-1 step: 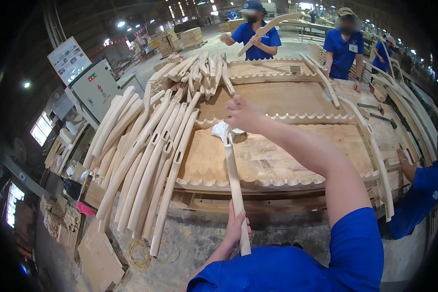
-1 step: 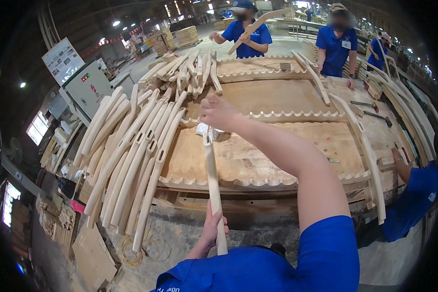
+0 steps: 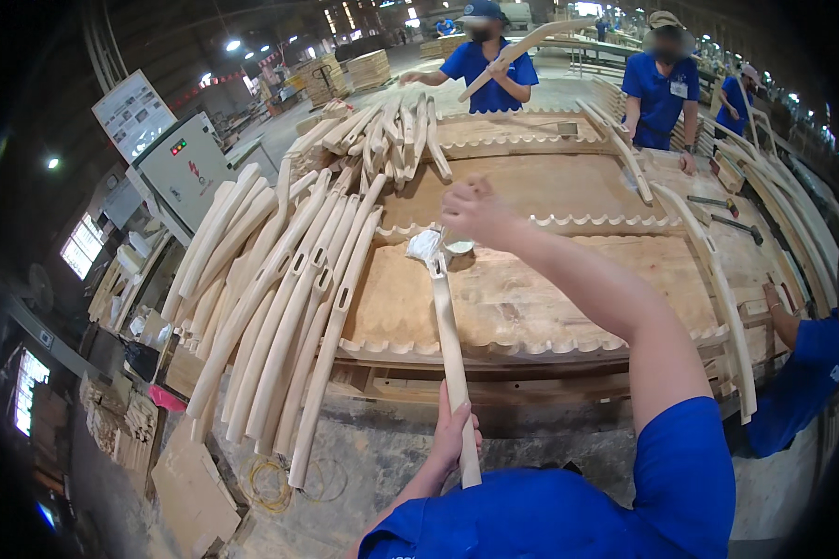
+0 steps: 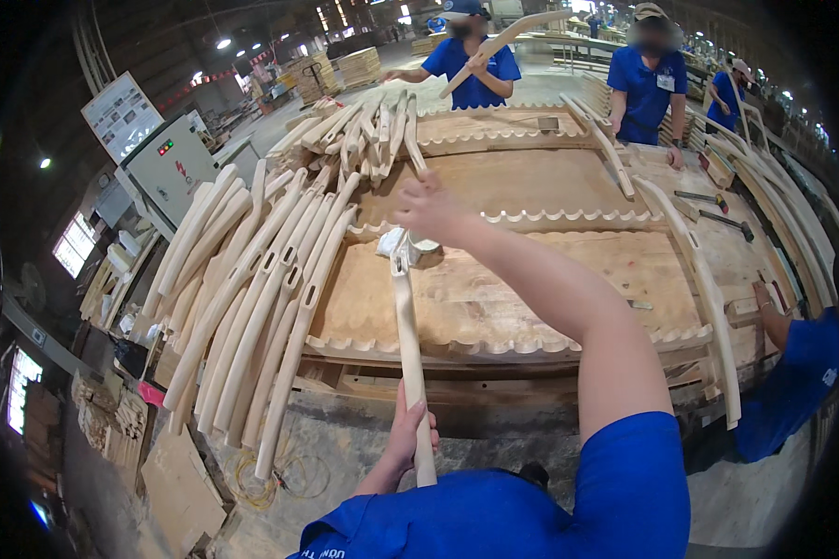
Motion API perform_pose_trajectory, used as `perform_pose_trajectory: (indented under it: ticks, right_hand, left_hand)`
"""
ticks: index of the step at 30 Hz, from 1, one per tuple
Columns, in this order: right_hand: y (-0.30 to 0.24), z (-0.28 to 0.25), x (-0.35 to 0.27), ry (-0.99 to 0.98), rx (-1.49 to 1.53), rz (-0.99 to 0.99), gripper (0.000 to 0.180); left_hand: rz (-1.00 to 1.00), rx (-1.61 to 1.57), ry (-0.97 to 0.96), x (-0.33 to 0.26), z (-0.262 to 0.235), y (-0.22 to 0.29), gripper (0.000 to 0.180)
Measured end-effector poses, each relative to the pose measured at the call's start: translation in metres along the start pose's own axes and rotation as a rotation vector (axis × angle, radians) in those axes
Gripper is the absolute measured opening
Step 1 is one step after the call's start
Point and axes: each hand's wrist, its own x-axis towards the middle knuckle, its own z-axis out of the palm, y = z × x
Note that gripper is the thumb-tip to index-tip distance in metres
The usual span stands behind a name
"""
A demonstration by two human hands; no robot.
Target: The person repeatedly picks up wooden chair legs, applies glue to the mortise holes using a small stick, and places the legs back on the table. The process is repeated for multiple legs in a continuous assembly line workflow.
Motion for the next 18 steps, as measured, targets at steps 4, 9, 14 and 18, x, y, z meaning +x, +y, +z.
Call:
perform_pose_trajectory:
  ticks: [4, 9, 14, 18]
  right_hand:
    - [0.007, 0.007, -0.048, -0.076, 0.163, 0.303, 0.003]
    - [-0.020, 0.027, -0.088, -0.246, 0.542, 0.714, 0.011]
    - [-0.030, 0.043, -0.102, -0.216, 0.565, 0.742, 0.012]
    - [-0.038, 0.046, -0.095, -0.260, 0.544, 0.778, 0.010]
  left_hand:
    - [0.011, -0.015, -0.016, 0.001, 0.002, 0.001, 0.063]
    - [-0.012, -0.037, -0.013, -0.001, 0.001, 0.005, 0.066]
    - [-0.004, -0.028, -0.044, 0.000, 0.001, 0.006, 0.063]
    - [0.001, -0.017, -0.029, 0.000, -0.003, 0.003, 0.060]
